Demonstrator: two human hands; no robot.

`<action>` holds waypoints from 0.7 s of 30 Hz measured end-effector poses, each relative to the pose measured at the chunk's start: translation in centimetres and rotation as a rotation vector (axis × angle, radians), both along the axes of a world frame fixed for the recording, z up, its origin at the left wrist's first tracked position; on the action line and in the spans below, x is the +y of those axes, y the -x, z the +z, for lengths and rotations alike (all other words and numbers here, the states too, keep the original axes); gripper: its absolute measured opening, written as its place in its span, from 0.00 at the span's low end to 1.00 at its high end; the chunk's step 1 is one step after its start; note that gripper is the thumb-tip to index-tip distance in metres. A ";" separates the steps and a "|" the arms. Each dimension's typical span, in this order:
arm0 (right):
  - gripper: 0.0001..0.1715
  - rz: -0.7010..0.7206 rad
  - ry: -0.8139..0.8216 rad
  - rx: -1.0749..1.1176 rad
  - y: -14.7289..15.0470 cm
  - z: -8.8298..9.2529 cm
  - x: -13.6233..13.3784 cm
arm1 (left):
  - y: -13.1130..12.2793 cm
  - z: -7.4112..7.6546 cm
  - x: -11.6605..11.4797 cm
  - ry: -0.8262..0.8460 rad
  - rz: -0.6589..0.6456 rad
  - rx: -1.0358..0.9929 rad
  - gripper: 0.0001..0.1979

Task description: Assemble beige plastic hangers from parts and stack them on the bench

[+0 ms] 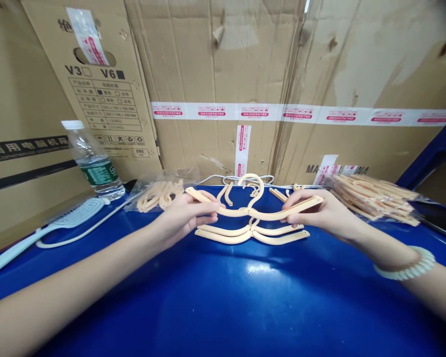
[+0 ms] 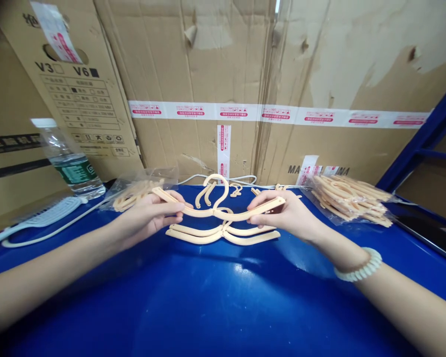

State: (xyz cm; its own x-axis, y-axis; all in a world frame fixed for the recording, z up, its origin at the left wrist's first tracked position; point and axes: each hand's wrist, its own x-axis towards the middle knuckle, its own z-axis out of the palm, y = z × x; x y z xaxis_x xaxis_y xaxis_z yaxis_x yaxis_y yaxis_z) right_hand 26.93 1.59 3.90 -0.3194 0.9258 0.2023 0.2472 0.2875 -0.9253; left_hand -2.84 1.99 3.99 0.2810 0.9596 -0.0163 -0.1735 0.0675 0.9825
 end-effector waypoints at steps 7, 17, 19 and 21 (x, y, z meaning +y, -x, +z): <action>0.13 0.171 -0.229 -0.285 -1.3 0.4 0.6 | 2.6 0.5 2.4 -0.077 -0.073 0.155 0.09; 0.10 0.283 -0.472 -0.584 -1.6 0.3 0.5 | 3.8 2.0 1.7 -0.757 -0.404 1.032 0.06; 0.09 0.285 -0.480 -0.626 -1.6 0.3 0.4 | 3.6 2.0 1.3 -0.884 -0.416 1.112 0.04; 0.09 0.313 -0.460 -0.679 -1.5 0.3 0.4 | 3.3 1.8 1.0 -1.011 -0.419 1.167 0.03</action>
State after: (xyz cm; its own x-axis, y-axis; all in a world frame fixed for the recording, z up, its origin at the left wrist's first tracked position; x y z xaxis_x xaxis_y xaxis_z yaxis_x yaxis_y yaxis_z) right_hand 28.39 1.96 4.21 -0.7320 0.6488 0.2080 0.5494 0.7426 -0.3830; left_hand -6.18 2.94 5.82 0.8044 0.5710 0.1641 0.5328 -0.8155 0.2262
